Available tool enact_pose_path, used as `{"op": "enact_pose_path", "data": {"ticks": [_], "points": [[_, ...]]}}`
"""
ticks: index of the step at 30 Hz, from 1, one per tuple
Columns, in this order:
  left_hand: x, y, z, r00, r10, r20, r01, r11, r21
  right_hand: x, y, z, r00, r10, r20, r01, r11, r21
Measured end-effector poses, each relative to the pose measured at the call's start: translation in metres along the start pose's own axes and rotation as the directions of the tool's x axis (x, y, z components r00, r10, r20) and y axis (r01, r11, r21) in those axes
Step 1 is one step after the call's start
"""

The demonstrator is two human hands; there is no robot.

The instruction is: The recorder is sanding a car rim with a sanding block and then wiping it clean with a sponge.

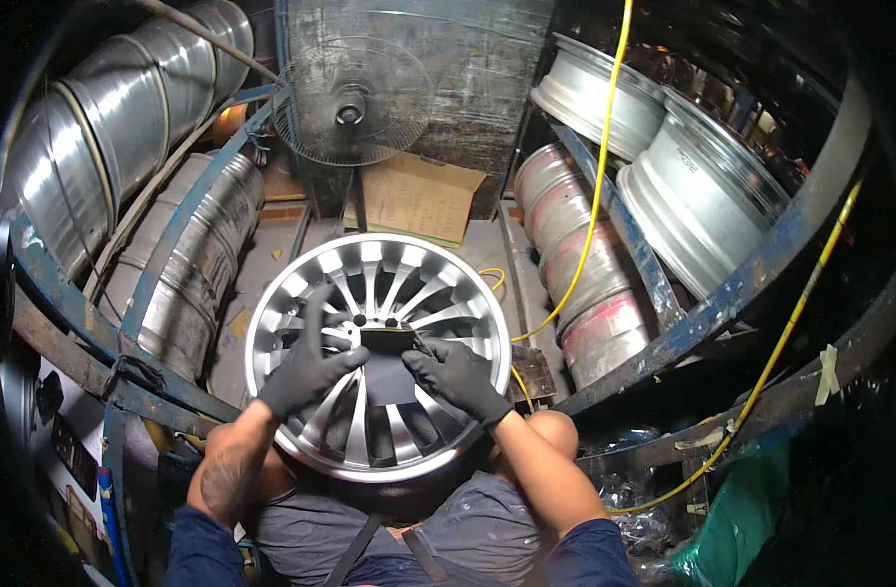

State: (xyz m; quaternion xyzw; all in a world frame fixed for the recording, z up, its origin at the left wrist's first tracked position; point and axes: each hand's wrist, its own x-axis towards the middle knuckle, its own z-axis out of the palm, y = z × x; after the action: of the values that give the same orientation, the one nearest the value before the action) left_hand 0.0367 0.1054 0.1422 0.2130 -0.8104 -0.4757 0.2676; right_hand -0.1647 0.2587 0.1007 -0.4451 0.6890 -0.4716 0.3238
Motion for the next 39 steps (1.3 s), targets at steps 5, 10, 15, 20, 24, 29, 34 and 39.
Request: {"op": "enact_pose_path", "data": {"ticks": [5, 10, 15, 20, 24, 29, 34, 39], "points": [[0.035, -0.038, 0.002, 0.944, -0.215, 0.251, 0.242, 0.967, -0.079, 0.035, -0.034, 0.012, 0.986, 0.086, 0.141, -0.133, 0.92, 0.369], [0.023, -0.064, 0.005, 0.961, -0.069, 0.268, 0.064, 0.998, 0.027, 0.051, -0.018, 0.036, 1.0, 0.004, -0.013, 0.0, 0.948, 0.317], [0.029, -0.08, -0.003, 0.951, 0.111, 0.288, -0.137, 0.988, 0.073, 0.061, -0.012, 0.037, 1.0, -0.007, -0.025, 0.012, 0.976, 0.215], [0.029, -0.103, -0.003, 0.89, 0.087, 0.447, -0.022, 0.989, -0.147, 0.061, -0.018, 0.043, 0.982, -0.128, -0.135, 0.128, 0.992, -0.011], [0.026, -0.115, 0.002, 0.934, 0.016, 0.357, 0.032, 0.992, -0.126, 0.061, -0.008, 0.051, 0.953, -0.204, -0.225, 0.214, 0.977, 0.02], [0.039, -0.065, -0.001, 0.951, -0.195, 0.24, 0.233, 0.962, -0.139, 0.058, -0.001, 0.036, 0.998, 0.046, -0.048, -0.036, 0.981, 0.189], [0.044, -0.047, -0.007, 0.909, -0.292, 0.297, 0.316, 0.948, -0.034, 0.049, -0.018, 0.038, 0.987, 0.004, -0.161, -0.017, 0.997, -0.078], [0.045, -0.04, 0.01, 0.975, -0.216, -0.041, 0.177, 0.88, -0.44, 0.042, 0.0, 0.036, 0.903, -0.43, 0.01, 0.4, 0.833, -0.382]]}}
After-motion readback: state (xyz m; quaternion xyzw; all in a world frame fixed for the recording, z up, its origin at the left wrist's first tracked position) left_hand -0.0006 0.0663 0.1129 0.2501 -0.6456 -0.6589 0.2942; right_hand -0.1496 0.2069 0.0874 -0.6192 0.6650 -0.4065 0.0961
